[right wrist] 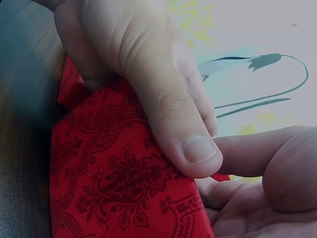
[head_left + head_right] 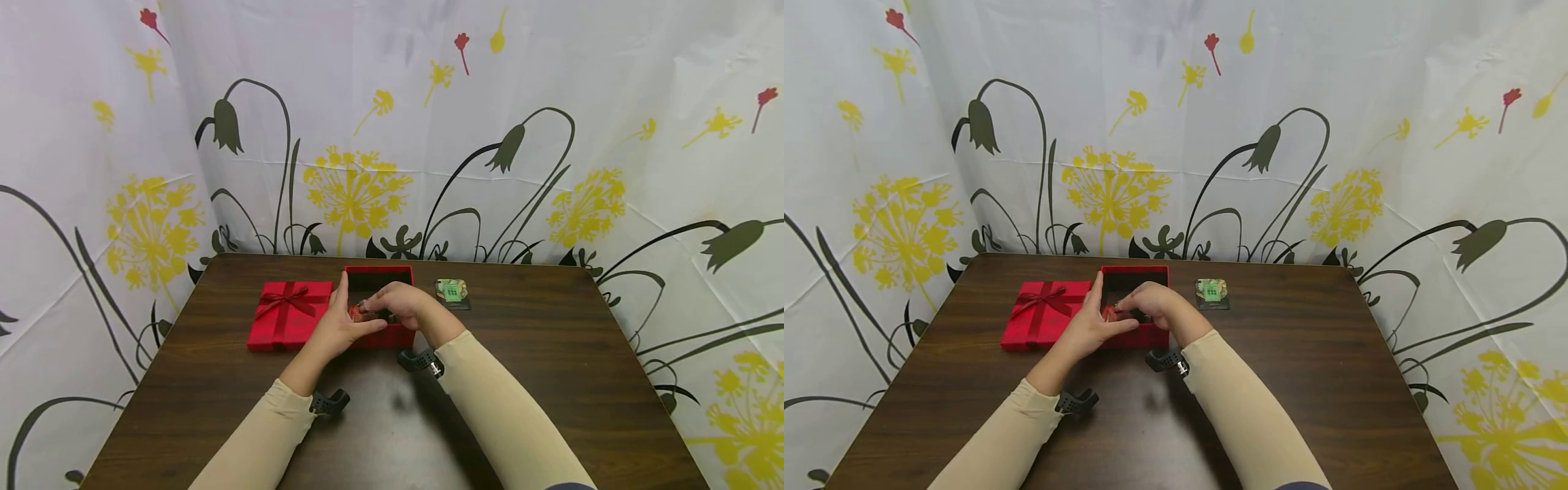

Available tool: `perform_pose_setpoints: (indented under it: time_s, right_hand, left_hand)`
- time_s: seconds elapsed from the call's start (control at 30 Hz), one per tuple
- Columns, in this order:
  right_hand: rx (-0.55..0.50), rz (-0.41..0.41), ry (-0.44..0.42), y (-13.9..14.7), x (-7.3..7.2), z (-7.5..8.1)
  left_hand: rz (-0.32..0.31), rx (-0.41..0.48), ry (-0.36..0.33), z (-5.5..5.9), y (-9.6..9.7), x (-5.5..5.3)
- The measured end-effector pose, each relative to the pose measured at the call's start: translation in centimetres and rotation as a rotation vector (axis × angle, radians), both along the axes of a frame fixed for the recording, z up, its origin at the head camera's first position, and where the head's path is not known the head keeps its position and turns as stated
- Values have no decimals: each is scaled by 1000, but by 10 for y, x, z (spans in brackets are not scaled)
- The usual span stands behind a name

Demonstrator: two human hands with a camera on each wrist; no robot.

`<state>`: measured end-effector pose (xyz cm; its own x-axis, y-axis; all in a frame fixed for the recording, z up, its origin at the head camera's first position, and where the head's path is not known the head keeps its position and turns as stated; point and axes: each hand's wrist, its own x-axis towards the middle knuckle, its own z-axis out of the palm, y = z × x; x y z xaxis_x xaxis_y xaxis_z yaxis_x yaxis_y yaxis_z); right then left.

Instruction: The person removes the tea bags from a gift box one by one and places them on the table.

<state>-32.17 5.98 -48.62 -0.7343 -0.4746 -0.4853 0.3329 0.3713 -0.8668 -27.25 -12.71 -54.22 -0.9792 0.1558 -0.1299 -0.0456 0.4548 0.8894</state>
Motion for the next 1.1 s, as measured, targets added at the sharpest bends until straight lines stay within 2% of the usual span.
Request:
perform_pose_setpoints:
  time_s: [0.17, 0.43, 0.8, 1.1]
  right_hand:
    - [-20, -2, 14, 0, 0, -1]
    - [-54, -61, 39, 0, 1, -5]
    - [-100, -116, 165, 7, 8, -10]
    - [-280, -238, 222, 11, 11, -17]
  left_hand:
    - [5, -8, -2, 2, 0, 0]
    - [4, -7, 11, 0, -1, 0]
    - [14, -7, 21, -3, 2, 0]
    - [16, -6, 40, -2, 1, -1]
